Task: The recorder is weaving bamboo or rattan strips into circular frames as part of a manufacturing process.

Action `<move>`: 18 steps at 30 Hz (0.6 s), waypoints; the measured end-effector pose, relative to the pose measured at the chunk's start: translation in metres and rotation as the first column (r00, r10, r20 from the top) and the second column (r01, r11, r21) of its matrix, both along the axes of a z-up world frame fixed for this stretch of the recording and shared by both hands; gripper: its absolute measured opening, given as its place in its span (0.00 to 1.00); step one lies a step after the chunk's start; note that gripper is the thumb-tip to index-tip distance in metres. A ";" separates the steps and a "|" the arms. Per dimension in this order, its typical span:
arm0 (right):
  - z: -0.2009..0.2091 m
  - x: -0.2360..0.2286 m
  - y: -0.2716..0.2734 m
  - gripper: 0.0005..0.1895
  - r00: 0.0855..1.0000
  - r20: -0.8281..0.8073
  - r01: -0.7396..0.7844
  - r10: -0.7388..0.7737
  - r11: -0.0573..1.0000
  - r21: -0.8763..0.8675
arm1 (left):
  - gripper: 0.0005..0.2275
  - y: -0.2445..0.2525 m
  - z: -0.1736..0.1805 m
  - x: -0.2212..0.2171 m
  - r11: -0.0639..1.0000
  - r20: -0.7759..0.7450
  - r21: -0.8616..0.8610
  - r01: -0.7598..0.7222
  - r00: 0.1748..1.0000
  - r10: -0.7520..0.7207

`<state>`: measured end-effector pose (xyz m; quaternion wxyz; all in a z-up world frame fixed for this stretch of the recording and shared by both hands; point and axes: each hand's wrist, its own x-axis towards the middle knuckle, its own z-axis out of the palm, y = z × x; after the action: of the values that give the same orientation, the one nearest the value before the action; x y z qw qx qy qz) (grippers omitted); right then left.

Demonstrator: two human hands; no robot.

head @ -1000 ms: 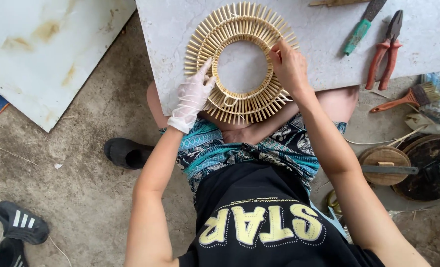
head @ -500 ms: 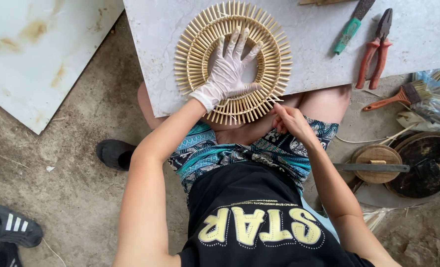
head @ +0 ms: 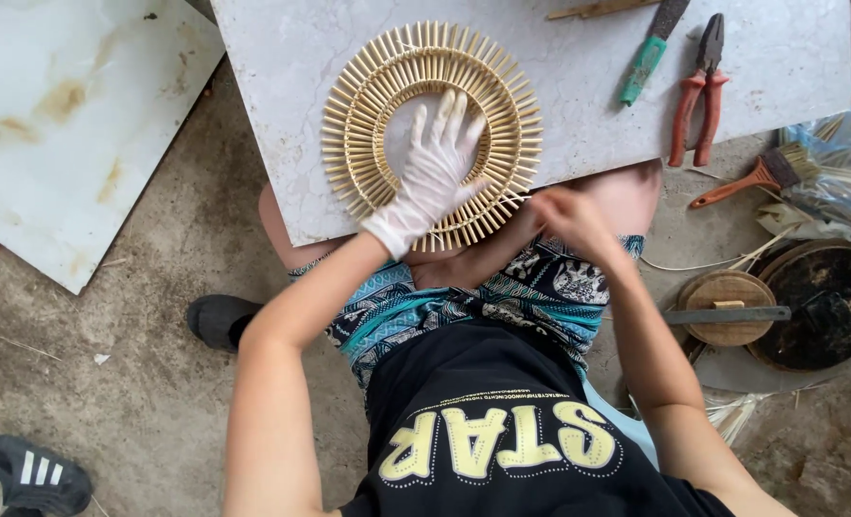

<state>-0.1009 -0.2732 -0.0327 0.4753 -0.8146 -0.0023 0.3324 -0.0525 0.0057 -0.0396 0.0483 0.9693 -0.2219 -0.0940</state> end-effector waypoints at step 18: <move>-0.033 0.100 -0.142 0.32 0.523 0.843 0.652 -0.124 0.696 -0.302 | 0.28 0.062 -0.007 -0.042 0.959 0.264 -0.236 -0.156 0.940 0.218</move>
<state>-0.0010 -0.4153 -0.0660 0.2139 -0.9541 0.0918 -0.1883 -0.0942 0.0674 -0.0462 0.1272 0.9787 -0.1417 0.0769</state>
